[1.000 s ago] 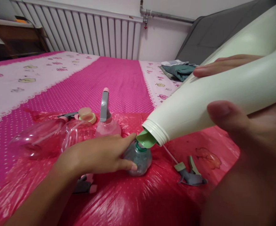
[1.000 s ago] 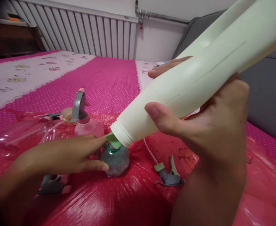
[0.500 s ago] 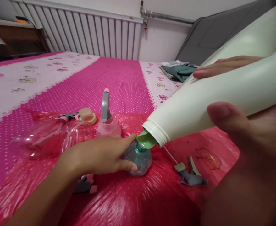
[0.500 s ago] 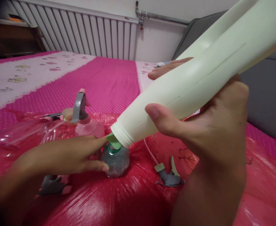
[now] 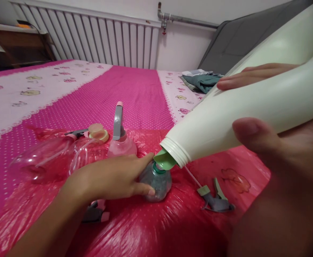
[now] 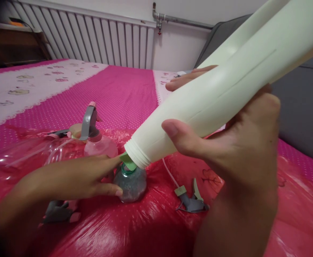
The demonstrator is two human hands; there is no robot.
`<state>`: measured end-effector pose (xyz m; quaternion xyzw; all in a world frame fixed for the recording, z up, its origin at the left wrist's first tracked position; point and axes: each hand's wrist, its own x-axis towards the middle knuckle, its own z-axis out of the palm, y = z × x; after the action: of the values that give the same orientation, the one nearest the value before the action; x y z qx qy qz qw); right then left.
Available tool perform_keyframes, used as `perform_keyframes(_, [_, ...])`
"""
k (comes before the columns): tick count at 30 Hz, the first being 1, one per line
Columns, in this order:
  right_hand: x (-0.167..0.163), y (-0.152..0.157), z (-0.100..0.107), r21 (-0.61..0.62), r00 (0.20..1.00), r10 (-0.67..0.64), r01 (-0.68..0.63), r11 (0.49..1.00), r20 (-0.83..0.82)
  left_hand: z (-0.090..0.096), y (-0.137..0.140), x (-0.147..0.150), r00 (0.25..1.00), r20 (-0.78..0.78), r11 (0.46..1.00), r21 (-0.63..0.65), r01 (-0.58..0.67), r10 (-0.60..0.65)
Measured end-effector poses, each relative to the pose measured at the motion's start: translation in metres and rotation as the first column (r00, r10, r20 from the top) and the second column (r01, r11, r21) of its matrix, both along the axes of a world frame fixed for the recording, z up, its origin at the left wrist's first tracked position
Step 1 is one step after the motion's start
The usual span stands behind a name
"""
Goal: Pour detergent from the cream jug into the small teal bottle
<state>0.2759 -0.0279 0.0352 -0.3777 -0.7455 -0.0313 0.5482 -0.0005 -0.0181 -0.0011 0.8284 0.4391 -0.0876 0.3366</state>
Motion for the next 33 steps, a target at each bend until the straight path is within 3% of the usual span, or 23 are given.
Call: perform_keyframes(33, [-0.0023,-0.0002,0.0006,0.02,1.0,0.013,-0.013,1.0,-0.002,-0.0002,0.0003,-0.0003,1.0,0.014,1.0,0.018,0.01,-0.011])
